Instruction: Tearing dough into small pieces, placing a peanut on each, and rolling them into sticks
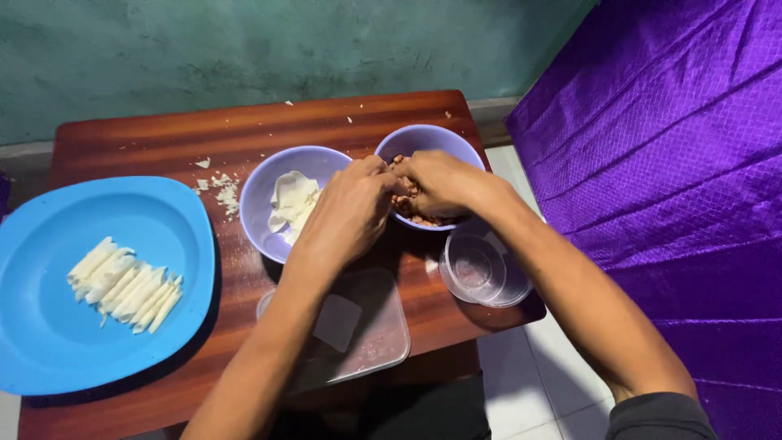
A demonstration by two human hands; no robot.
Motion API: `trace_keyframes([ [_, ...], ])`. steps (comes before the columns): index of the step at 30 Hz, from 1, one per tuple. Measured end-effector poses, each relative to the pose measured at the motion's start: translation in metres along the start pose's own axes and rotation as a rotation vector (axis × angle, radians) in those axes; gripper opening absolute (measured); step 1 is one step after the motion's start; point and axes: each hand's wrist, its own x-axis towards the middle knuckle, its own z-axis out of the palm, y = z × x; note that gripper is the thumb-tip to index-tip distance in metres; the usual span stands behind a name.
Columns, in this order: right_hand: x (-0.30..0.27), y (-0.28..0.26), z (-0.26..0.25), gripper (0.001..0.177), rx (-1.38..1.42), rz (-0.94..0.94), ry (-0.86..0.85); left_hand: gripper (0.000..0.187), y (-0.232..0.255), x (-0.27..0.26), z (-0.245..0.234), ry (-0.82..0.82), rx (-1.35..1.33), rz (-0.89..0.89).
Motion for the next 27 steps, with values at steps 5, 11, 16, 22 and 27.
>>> trace_keyframes([
  [5, -0.014, 0.011, -0.014, 0.036, 0.015, 0.025, 0.197, 0.008, -0.006, 0.012, 0.012, 0.090, 0.138, 0.087],
  [11, -0.037, -0.006, -0.019, 0.030, 0.103, -0.065, 0.295, 0.018, -0.018, 0.017, 0.035, 0.352, 0.380, 0.239],
  [16, -0.054, -0.039, -0.029, 0.030, 0.156, -0.061, 0.383, 0.017, -0.004, 0.020, 0.022, 0.239, 0.319, 0.245],
  [22, -0.056, -0.042, -0.024, 0.030, 0.105, -0.047, 0.440, 0.016, -0.007, 0.027, 0.030, 0.176, 0.329, 0.227],
  [27, -0.051, -0.040, -0.019, 0.013, 0.082, 0.060, 0.313, 0.019, -0.014, 0.032, 0.041, 0.244, 0.367, 0.258],
])
